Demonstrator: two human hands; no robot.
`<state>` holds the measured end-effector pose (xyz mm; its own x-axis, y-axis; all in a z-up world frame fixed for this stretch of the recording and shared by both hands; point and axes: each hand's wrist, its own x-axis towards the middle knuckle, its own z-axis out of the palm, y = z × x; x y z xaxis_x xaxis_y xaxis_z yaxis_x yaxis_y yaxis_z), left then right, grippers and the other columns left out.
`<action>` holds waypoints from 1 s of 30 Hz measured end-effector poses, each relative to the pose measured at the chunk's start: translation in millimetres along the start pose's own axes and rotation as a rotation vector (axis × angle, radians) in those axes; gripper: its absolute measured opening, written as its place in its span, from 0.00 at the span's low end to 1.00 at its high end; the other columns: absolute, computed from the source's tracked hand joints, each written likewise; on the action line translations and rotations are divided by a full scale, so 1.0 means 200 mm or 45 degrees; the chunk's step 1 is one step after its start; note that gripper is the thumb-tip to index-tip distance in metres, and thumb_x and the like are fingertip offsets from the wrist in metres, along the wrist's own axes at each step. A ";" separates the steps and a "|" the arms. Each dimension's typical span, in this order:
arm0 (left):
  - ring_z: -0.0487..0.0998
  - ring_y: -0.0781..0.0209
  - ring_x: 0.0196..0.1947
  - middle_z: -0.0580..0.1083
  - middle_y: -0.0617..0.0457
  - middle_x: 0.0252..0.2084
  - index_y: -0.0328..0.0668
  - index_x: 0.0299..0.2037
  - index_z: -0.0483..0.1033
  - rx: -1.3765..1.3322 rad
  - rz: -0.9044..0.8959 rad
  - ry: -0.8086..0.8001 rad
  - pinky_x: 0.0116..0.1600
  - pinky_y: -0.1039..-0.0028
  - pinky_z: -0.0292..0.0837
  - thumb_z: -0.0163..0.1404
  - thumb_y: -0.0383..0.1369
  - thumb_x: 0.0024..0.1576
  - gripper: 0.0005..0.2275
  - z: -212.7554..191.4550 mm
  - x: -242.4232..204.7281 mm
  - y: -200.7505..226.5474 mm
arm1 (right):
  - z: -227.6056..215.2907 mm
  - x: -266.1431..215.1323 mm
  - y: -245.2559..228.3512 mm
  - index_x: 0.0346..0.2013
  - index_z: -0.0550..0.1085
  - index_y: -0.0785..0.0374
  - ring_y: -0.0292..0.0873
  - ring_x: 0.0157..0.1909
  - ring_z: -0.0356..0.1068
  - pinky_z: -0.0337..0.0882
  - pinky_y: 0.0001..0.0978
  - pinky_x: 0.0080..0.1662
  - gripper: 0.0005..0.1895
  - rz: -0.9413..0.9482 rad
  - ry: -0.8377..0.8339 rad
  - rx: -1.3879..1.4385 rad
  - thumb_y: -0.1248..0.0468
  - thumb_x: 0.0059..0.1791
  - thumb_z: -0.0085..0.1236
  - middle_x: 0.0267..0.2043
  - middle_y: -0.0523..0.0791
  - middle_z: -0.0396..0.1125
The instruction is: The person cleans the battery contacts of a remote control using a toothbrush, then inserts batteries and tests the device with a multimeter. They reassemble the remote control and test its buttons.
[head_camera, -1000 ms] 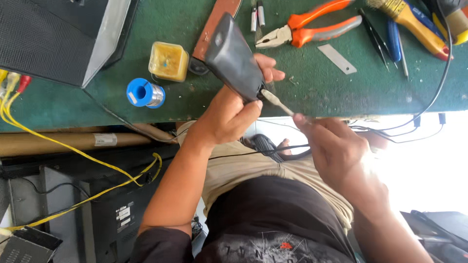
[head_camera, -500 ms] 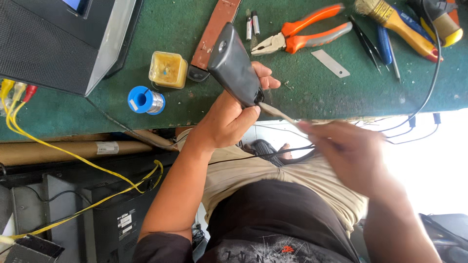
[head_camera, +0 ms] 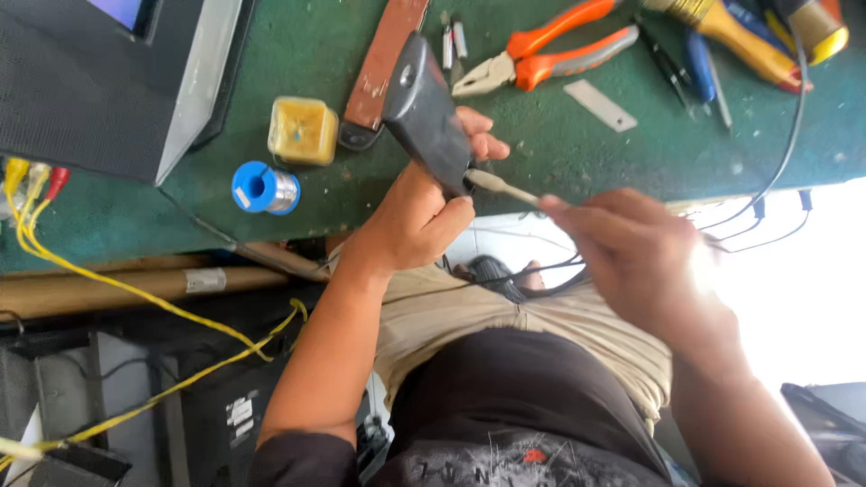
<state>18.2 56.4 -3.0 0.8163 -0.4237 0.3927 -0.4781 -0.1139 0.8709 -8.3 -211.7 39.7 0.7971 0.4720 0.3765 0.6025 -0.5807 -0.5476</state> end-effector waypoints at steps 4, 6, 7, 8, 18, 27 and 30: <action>0.74 0.47 0.68 0.57 0.45 0.66 0.41 0.60 0.58 -0.057 -0.044 0.034 0.76 0.50 0.71 0.33 0.15 0.56 0.22 0.02 -0.01 0.00 | -0.05 -0.03 -0.04 0.56 0.83 0.51 0.41 0.30 0.69 0.63 0.39 0.24 0.12 0.121 -0.181 -0.164 0.63 0.60 0.56 0.32 0.39 0.69; 0.72 0.50 0.71 0.55 0.48 0.69 0.48 0.66 0.59 -0.126 -0.030 0.045 0.76 0.49 0.74 0.32 0.14 0.60 0.25 0.03 -0.04 -0.03 | -0.06 -0.03 -0.02 0.51 0.84 0.67 0.44 0.29 0.68 0.67 0.32 0.35 0.08 -0.073 0.020 0.021 0.73 0.58 0.61 0.34 0.49 0.70; 0.72 0.50 0.71 0.55 0.48 0.69 0.48 0.66 0.59 -0.124 -0.035 0.046 0.76 0.49 0.74 0.32 0.14 0.60 0.25 0.02 -0.03 -0.02 | -0.04 -0.02 -0.02 0.51 0.84 0.67 0.44 0.29 0.68 0.67 0.32 0.35 0.08 -0.073 0.018 0.027 0.73 0.58 0.61 0.34 0.49 0.70; 0.73 0.48 0.70 0.56 0.47 0.68 0.45 0.63 0.58 -0.078 -0.024 0.035 0.76 0.50 0.71 0.33 0.15 0.58 0.23 0.02 -0.02 -0.01 | -0.03 -0.02 -0.02 0.51 0.84 0.61 0.44 0.27 0.66 0.63 0.36 0.28 0.08 0.006 -0.041 -0.081 0.68 0.59 0.60 0.34 0.45 0.69; 0.70 0.49 0.66 0.58 0.46 0.66 0.40 0.63 0.60 0.054 -0.056 -0.017 0.74 0.52 0.70 0.33 0.18 0.58 0.22 0.00 0.00 0.00 | -0.02 -0.03 -0.01 0.55 0.83 0.58 0.42 0.24 0.62 0.62 0.37 0.24 0.11 0.052 -0.137 -0.058 0.66 0.60 0.58 0.32 0.43 0.67; 0.75 0.47 0.66 0.57 0.46 0.66 0.38 0.59 0.60 -0.046 -0.073 -0.001 0.72 0.55 0.70 0.34 0.18 0.56 0.20 0.02 0.01 0.02 | -0.07 -0.05 0.04 0.51 0.84 0.61 0.41 0.29 0.65 0.64 0.31 0.34 0.10 -0.012 -0.075 0.094 0.72 0.58 0.58 0.30 0.44 0.68; 0.74 0.47 0.64 0.57 0.49 0.63 0.37 0.56 0.60 -0.057 -0.077 -0.022 0.71 0.56 0.68 0.34 0.18 0.55 0.18 0.01 0.03 0.06 | -0.01 -0.04 0.08 0.53 0.84 0.65 0.44 0.32 0.67 0.67 0.33 0.36 0.09 -0.122 0.075 0.039 0.75 0.59 0.66 0.37 0.50 0.71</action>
<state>16.4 51.2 9.0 0.8372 -0.4330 0.3342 -0.4129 -0.0996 0.9053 -5.5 -225.5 30.1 0.7376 0.4838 0.4711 0.6751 -0.5136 -0.5295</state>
